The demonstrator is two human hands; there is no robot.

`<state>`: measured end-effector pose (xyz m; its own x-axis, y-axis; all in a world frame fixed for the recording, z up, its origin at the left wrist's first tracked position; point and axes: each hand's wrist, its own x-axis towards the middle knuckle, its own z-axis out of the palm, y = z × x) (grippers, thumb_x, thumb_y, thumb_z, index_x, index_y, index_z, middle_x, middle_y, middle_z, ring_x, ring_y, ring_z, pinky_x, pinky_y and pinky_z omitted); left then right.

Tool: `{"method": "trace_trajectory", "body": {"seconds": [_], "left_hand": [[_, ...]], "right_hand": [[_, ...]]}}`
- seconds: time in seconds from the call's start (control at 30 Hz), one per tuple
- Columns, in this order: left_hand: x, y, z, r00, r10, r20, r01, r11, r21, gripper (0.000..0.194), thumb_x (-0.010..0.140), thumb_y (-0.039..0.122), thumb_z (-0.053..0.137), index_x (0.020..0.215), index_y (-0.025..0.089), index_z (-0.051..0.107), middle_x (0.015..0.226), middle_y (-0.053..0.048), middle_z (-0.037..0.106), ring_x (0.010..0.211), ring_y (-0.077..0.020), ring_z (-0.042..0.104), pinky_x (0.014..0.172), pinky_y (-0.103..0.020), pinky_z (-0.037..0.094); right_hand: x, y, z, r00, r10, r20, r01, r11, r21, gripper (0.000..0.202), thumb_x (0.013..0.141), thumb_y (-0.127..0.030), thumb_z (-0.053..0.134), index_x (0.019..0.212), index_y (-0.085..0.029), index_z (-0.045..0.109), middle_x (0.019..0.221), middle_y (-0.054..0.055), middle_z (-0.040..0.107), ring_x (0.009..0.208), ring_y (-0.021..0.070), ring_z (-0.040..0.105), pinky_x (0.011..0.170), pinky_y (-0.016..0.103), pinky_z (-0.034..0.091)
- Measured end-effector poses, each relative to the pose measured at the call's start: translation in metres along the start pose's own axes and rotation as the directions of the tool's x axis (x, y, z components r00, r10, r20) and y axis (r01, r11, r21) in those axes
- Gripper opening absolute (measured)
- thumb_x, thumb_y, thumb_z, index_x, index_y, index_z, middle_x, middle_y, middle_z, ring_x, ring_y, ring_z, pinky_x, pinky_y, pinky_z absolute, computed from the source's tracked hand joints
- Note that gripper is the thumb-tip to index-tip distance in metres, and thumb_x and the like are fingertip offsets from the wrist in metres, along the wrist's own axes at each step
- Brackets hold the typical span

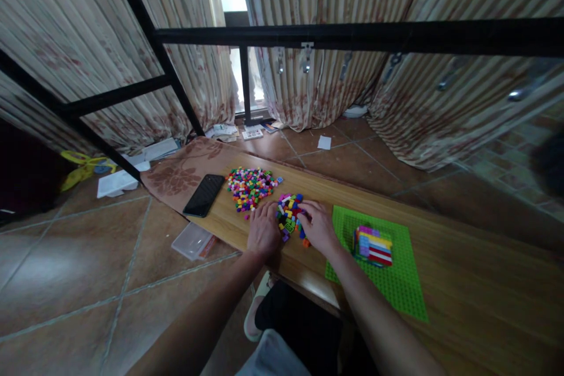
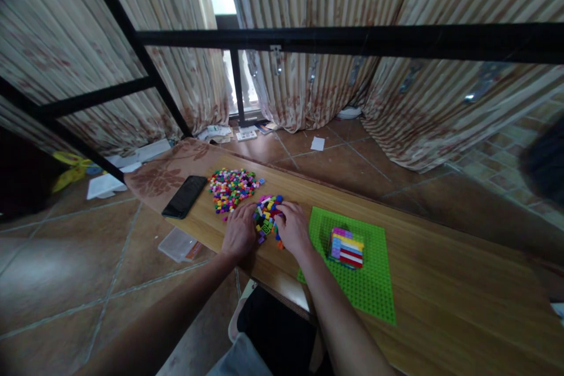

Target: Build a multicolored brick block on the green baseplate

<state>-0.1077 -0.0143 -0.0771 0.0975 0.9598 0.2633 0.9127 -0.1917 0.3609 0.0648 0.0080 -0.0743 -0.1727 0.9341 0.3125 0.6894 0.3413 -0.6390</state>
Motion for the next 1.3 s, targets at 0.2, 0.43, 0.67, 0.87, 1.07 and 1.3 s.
{"method": "trace_trajectory", "body": {"seconds": [0.2, 0.43, 0.67, 0.87, 1.07, 1.3], "left_hand": [[-0.001, 0.002, -0.001, 1.0, -0.008, -0.018, 0.008, 1.0, -0.001, 0.033, 0.086, 0.011, 0.042, 0.117, 0.017, 0.052, 0.128, -0.011, 0.058, 0.122, -0.0238, 0.047, 0.106, -0.042, 0.033], [-0.001, 0.003, -0.003, 1.0, -0.026, 0.0, 0.026, 1.0, -0.002, 0.031, 0.086, 0.013, 0.044, 0.115, 0.018, 0.053, 0.129, -0.011, 0.056, 0.122, -0.0252, 0.047, 0.106, -0.044, 0.031], [-0.001, 0.003, -0.003, 1.0, -0.014, -0.005, 0.014, 1.0, 0.001, 0.035, 0.085, 0.012, 0.044, 0.119, 0.017, 0.051, 0.129, -0.011, 0.057, 0.123, -0.0255, 0.047, 0.105, -0.041, 0.033], [-0.001, 0.003, -0.004, 1.0, -0.009, -0.018, 0.009, 1.0, -0.002, 0.035, 0.086, 0.011, 0.042, 0.118, 0.017, 0.052, 0.127, -0.012, 0.058, 0.122, -0.0255, 0.047, 0.103, -0.041, 0.034], [-0.001, 0.002, -0.003, 1.0, -0.009, -0.012, 0.009, 1.0, 0.006, 0.038, 0.084, 0.011, 0.043, 0.121, 0.017, 0.051, 0.128, -0.012, 0.057, 0.122, -0.0259, 0.047, 0.103, -0.042, 0.034], [-0.001, 0.004, -0.004, 1.0, -0.02, -0.006, 0.02, 1.0, -0.006, 0.038, 0.085, 0.011, 0.042, 0.121, 0.017, 0.051, 0.129, -0.011, 0.057, 0.123, -0.0258, 0.046, 0.105, -0.042, 0.033]], "right_hand": [[0.015, -0.007, 0.0, 1.0, 0.013, 0.004, -0.012, 0.999, -0.036, 0.022, 0.087, -0.018, 0.05, 0.096, -0.02, 0.07, 0.103, 0.007, 0.067, 0.1, 0.0193, 0.057, 0.094, 0.033, 0.042], [0.062, -0.014, 0.008, 0.964, -0.036, 0.263, 0.094, 0.973, -0.212, 0.031, 0.087, -0.011, 0.047, 0.099, -0.021, 0.074, 0.099, 0.006, 0.066, 0.097, 0.0175, 0.057, 0.091, 0.028, 0.04], [0.075, -0.022, 0.004, 0.934, 0.001, 0.357, 0.108, 0.952, -0.285, 0.029, 0.088, -0.018, 0.048, 0.096, -0.022, 0.075, 0.097, 0.008, 0.066, 0.097, 0.0204, 0.059, 0.087, 0.028, 0.041], [0.073, -0.028, -0.004, 0.913, 0.045, 0.406, 0.094, 0.944, -0.317, 0.028, 0.087, -0.017, 0.049, 0.092, -0.023, 0.076, 0.097, 0.008, 0.068, 0.095, 0.0198, 0.061, 0.085, 0.027, 0.042], [0.078, -0.038, -0.01, 0.885, 0.082, 0.459, 0.077, 0.945, -0.319, 0.024, 0.084, -0.02, 0.054, 0.091, -0.024, 0.077, 0.095, 0.006, 0.073, 0.092, 0.0205, 0.065, 0.08, 0.026, 0.044], [0.082, -0.045, -0.012, 0.85, 0.157, 0.503, 0.009, 0.95, -0.313, 0.022, 0.075, -0.016, 0.062, 0.089, -0.024, 0.077, 0.089, 0.003, 0.076, 0.083, 0.0172, 0.067, 0.069, 0.021, 0.045]]}}
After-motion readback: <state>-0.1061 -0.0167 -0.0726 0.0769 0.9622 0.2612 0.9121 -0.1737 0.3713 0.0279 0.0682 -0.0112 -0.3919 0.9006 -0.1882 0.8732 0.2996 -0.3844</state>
